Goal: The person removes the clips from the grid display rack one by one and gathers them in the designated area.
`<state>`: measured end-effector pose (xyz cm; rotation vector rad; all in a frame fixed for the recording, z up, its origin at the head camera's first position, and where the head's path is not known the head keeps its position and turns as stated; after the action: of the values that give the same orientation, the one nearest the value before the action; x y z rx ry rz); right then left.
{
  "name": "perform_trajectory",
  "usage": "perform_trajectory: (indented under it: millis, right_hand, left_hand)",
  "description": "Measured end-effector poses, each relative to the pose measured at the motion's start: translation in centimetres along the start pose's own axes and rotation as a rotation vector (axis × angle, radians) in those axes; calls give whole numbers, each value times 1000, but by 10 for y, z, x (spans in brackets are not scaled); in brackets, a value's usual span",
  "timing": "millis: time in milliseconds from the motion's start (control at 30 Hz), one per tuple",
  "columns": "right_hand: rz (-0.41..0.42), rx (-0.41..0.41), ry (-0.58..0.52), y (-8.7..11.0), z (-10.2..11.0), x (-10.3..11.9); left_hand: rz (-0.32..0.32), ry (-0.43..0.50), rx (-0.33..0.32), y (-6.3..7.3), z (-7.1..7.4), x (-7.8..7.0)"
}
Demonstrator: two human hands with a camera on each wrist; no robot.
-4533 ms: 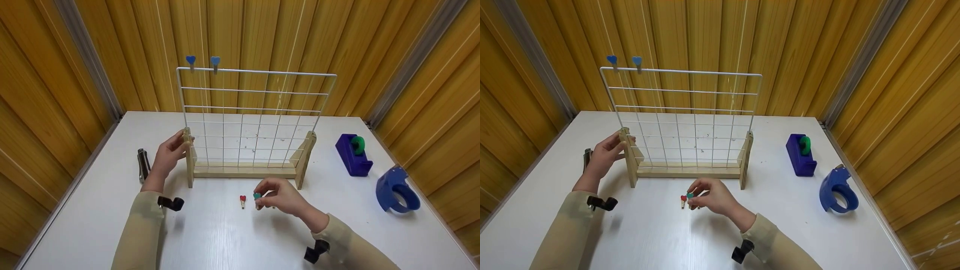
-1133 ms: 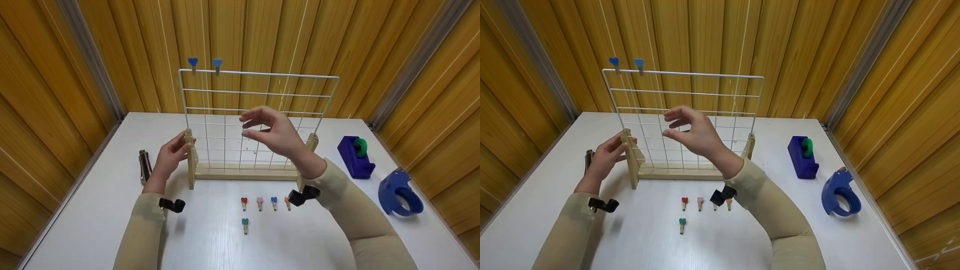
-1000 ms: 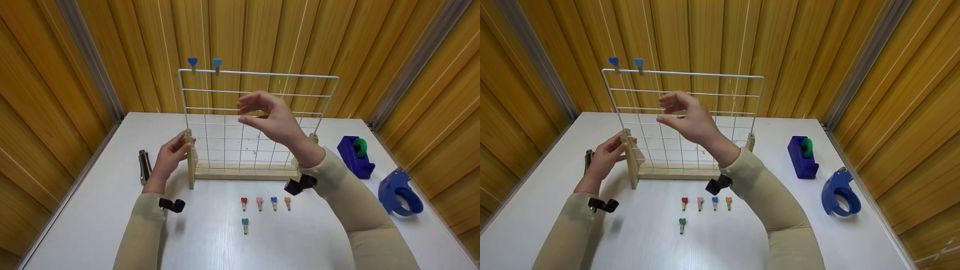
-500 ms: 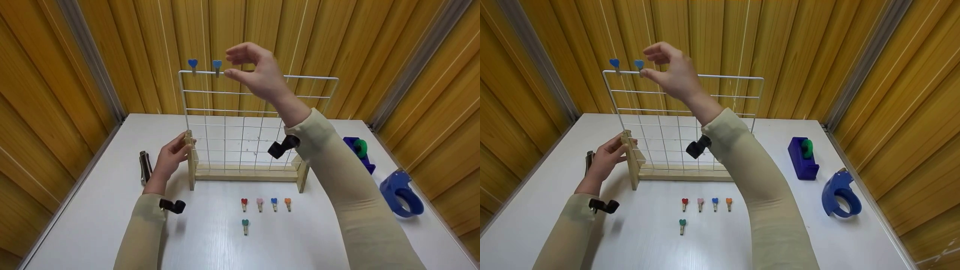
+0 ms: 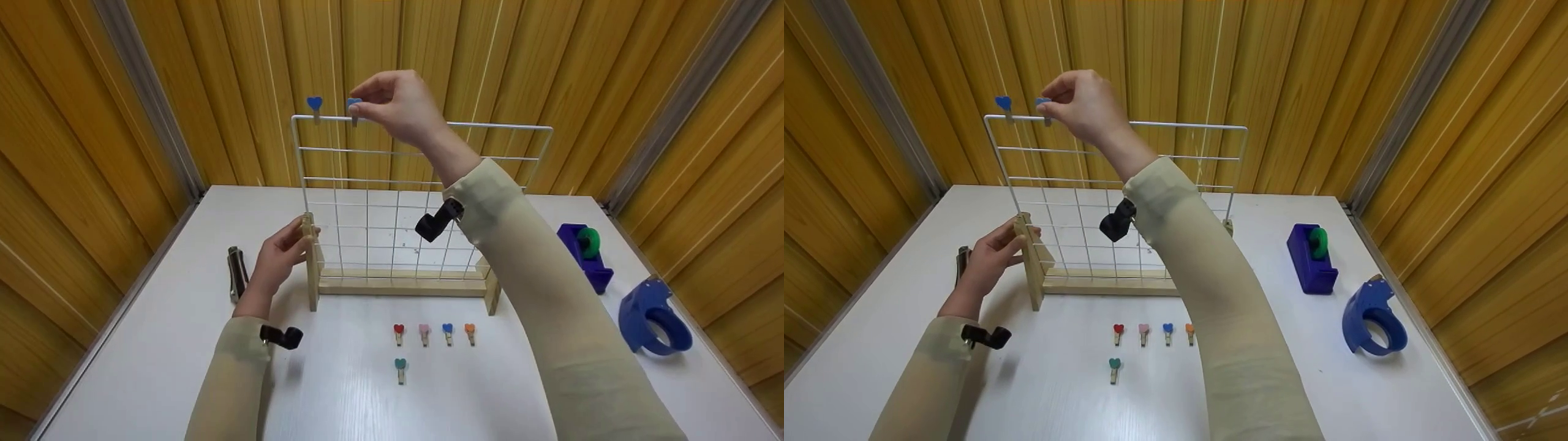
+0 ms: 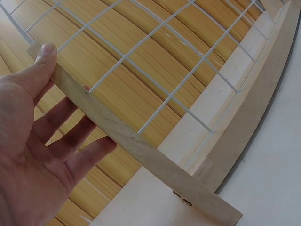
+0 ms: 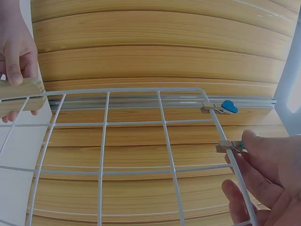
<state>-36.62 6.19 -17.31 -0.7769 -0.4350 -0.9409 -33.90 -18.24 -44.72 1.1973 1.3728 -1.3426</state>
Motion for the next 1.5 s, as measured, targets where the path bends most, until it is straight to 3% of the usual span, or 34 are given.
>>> perform_trajectory:
  millis: [633, 967, 1233, 1500]
  right_hand:
    - [40, -140, -78, 3, -6, -2]
    - [67, -193, -111, 6, -4, -1]
    - [92, -197, -127, 7, -1, -3]
    - [88, -177, -209, 8, 3, -6]
  left_hand:
    - [-15, -7, 4, -1, 0, 1]
    - [9, -30, -3, 0, 1, 1]
    - [7, -26, -9, -1, 0, 0]
    - [8, -34, -2, -1, 0, 0]
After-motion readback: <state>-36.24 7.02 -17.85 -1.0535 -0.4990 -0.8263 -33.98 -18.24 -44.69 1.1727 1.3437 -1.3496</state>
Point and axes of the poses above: each hand's wrist, its own y-axis away from the middle knuckle, its own z-axis out of the back of the hand, x = y × z, the point moved 1 cm from there along -y, towards the middle knuckle, and after that the axes turned 9 degrees about y, right-handed, at the moved point
